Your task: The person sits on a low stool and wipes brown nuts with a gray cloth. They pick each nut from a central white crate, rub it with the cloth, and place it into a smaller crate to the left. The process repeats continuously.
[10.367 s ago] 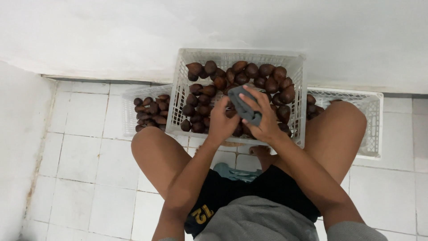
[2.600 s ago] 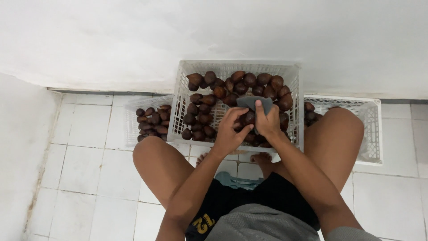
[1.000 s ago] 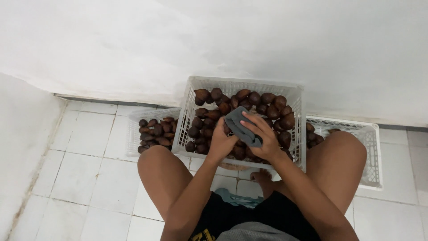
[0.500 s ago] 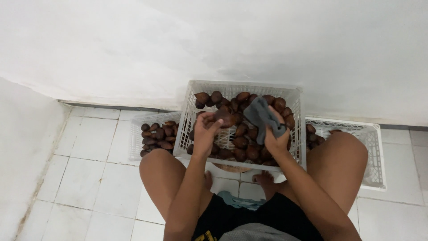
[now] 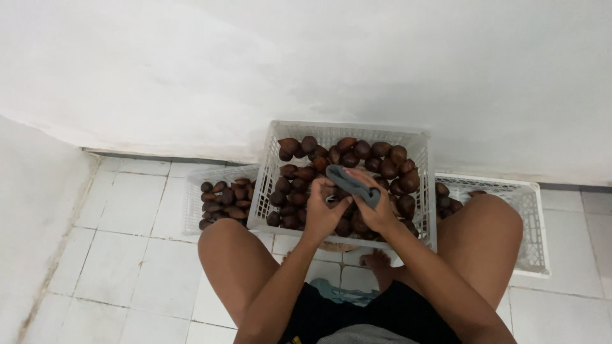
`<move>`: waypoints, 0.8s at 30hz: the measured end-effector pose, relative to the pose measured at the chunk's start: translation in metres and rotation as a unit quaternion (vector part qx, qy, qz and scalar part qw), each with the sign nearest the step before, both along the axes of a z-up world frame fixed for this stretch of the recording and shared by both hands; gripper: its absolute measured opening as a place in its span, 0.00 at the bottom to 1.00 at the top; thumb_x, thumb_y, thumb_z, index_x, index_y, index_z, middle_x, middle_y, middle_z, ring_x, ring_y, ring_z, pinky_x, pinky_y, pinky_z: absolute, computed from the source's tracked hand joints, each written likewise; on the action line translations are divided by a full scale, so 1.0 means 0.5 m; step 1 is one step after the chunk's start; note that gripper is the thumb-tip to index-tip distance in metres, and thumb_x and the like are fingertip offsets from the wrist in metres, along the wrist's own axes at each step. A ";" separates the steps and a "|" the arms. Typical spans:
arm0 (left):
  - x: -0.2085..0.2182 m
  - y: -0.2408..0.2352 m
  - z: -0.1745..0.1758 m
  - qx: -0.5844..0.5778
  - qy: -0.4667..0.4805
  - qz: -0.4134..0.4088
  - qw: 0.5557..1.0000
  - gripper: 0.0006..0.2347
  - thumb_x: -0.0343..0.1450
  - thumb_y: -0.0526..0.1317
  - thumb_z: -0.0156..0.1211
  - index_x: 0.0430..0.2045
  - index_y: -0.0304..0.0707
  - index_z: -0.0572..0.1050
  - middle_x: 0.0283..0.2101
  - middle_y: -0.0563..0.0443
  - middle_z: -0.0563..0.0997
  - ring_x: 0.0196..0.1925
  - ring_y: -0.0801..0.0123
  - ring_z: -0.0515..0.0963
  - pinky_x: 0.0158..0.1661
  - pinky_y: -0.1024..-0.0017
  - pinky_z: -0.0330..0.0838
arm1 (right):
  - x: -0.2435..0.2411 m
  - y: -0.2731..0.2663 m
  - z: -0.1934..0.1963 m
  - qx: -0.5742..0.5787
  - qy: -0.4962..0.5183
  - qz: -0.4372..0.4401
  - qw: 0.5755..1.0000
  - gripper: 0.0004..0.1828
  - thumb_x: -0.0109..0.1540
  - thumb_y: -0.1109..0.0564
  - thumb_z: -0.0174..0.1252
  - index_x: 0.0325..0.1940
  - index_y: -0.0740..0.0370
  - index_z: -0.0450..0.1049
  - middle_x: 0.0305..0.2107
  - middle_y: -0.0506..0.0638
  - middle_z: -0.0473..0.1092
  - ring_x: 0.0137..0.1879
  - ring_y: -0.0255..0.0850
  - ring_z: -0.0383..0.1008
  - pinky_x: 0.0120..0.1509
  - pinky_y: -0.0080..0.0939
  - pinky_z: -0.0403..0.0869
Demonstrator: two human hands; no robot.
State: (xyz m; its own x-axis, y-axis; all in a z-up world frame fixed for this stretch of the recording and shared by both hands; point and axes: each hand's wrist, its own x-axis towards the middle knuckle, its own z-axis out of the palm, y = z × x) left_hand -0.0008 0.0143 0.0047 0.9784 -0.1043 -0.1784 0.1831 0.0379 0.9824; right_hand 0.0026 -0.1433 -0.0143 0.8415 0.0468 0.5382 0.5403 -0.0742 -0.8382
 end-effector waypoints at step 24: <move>-0.016 -0.031 0.008 0.101 -0.169 0.031 0.980 0.17 0.67 0.29 0.69 0.38 0.40 0.62 0.51 0.41 0.75 0.56 0.54 0.75 0.46 0.62 0.81 | -0.002 -0.026 -0.019 0.006 0.249 -0.054 0.967 0.16 0.70 0.50 0.55 0.49 0.63 0.80 0.39 0.51 0.80 0.41 0.41 0.75 0.52 0.51 0.76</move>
State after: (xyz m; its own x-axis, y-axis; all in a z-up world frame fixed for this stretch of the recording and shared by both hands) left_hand -0.0087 -0.0013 0.0086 0.9887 -0.0379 0.1453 -0.1495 -0.1620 0.9754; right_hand 0.0018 -0.1561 -0.0236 0.9962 -0.0588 0.0649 0.0590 -0.0965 -0.9936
